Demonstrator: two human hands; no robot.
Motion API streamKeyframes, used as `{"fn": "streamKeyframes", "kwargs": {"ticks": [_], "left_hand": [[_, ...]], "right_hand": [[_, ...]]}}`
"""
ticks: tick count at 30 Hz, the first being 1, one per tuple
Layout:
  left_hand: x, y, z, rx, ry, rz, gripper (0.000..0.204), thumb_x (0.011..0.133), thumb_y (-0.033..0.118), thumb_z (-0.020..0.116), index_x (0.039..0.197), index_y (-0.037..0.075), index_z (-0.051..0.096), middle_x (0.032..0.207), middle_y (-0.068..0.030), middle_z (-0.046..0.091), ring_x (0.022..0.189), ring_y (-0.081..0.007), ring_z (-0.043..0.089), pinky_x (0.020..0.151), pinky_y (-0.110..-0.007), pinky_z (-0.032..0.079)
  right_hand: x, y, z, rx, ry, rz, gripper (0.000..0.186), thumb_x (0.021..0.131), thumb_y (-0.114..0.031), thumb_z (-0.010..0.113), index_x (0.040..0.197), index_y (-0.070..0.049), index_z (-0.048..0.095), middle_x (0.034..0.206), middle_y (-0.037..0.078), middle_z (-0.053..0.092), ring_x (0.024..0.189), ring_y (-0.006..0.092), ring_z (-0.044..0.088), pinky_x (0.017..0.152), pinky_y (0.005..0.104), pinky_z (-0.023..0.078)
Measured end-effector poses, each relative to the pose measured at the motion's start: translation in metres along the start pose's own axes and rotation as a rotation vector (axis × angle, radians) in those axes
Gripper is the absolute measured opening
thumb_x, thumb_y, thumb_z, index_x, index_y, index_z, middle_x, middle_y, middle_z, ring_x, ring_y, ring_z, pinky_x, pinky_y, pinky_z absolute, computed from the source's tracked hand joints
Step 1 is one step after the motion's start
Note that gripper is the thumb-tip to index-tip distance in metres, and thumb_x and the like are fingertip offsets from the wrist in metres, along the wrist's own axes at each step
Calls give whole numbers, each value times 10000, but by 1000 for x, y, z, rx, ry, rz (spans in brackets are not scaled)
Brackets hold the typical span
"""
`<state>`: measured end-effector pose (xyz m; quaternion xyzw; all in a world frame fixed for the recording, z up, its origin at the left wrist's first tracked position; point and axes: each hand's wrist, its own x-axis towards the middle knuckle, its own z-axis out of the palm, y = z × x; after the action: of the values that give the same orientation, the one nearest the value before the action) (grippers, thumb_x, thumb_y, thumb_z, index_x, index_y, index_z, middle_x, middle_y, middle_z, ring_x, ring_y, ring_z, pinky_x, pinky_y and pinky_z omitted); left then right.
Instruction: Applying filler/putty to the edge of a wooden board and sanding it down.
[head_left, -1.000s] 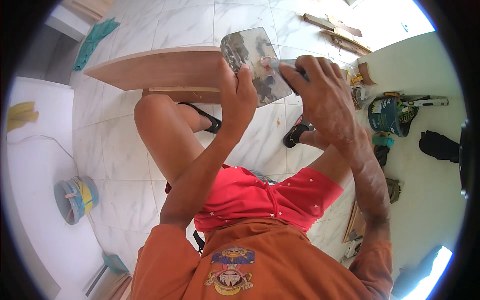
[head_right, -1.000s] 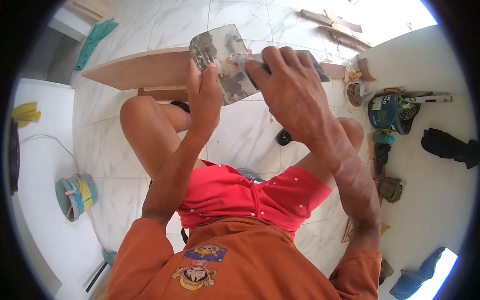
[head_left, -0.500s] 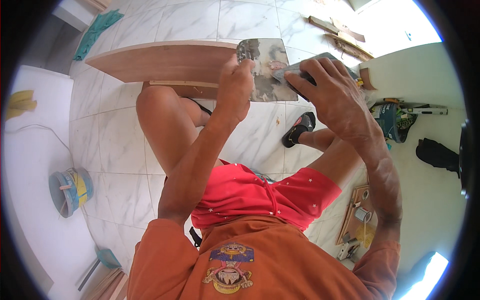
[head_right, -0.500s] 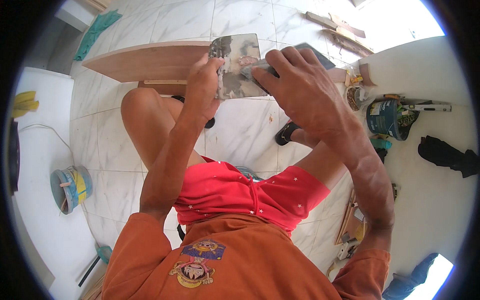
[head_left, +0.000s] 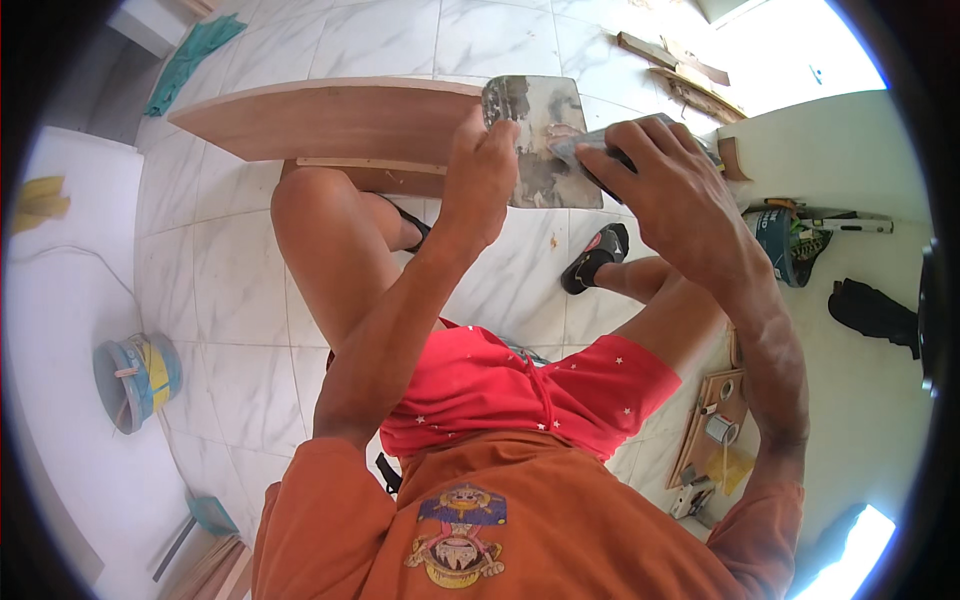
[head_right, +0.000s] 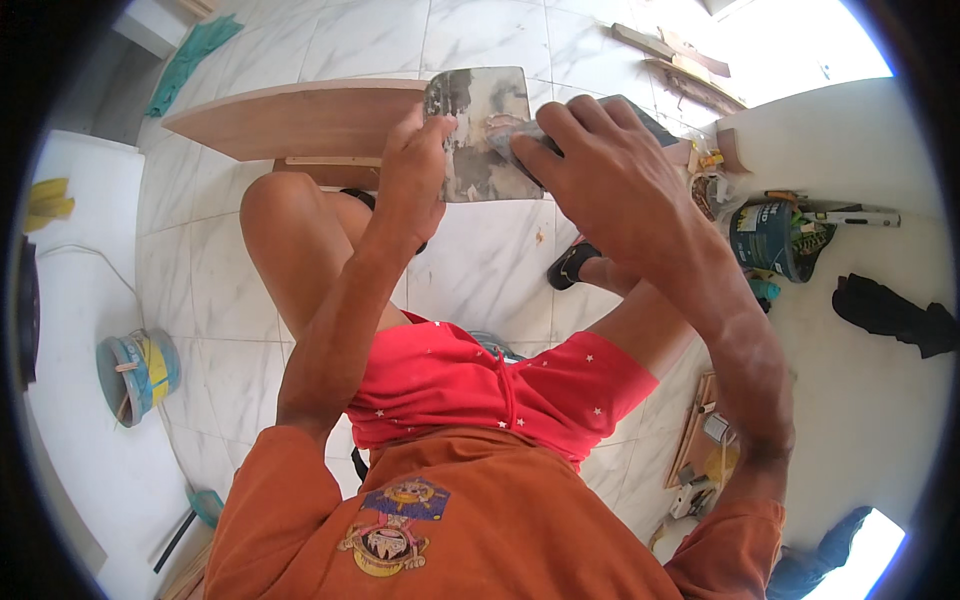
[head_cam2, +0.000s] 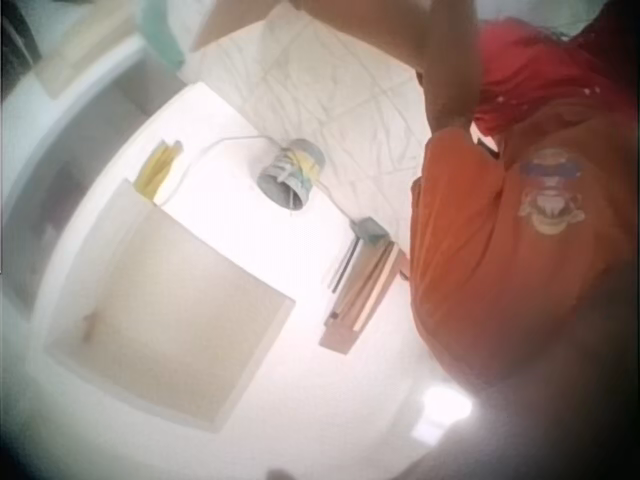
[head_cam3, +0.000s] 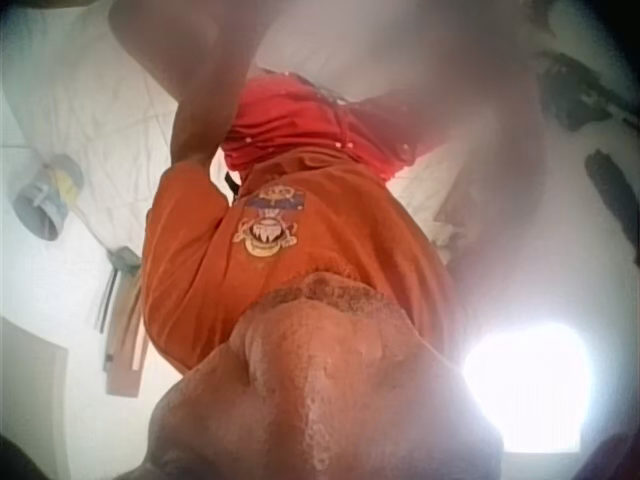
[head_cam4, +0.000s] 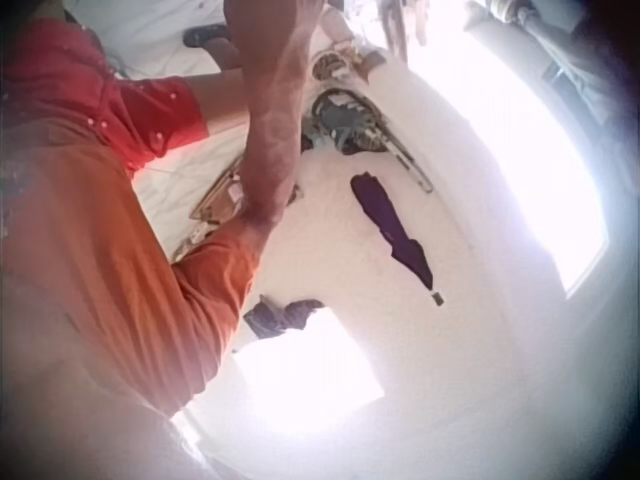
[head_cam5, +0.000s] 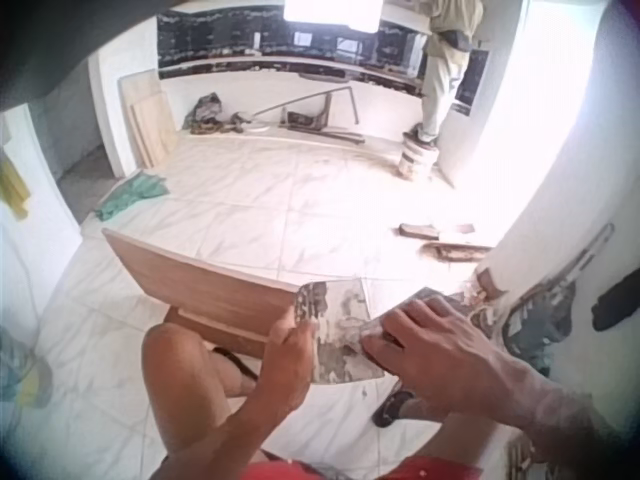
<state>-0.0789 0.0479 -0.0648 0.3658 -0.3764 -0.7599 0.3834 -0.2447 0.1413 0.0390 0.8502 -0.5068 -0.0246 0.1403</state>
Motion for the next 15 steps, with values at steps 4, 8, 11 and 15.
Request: {"fn": "streamKeyframes", "kwargs": {"ticks": [4,8,11,15], "left_hand": [[-4,5,-1,-61,-27,0,297,938,160,488,1188,18,562,989,-54,606,840,-130,605,660,-289,542],[-2,2,-1,-88,-17,-22,297,936,149,488,1191,13,558,1007,-57,608,861,-134,613,682,-301,551],[-2,2,1,-88,-14,-27,300,936,142,486,1195,8,556,1015,-62,610,876,-136,614,699,-304,554],[0,-2,-6,-118,8,-9,299,937,136,482,1190,-6,554,1020,-67,612,883,-136,615,712,-307,556]], "right_hand": [[5,0,-20,39,52,41,691,510,-135,828,1164,-50,621,1075,83,555,1047,263,558,929,388,448],[-1,0,-9,58,-4,6,829,388,-133,867,1172,-52,611,1082,75,543,1041,259,556,923,386,449],[-5,0,-20,38,24,99,878,328,-130,870,1162,-55,610,1080,70,542,1036,256,556,922,383,449],[-1,-4,-21,87,-2,50,827,363,-131,878,1142,-61,610,1074,67,544,1035,253,553,924,378,450]]}}
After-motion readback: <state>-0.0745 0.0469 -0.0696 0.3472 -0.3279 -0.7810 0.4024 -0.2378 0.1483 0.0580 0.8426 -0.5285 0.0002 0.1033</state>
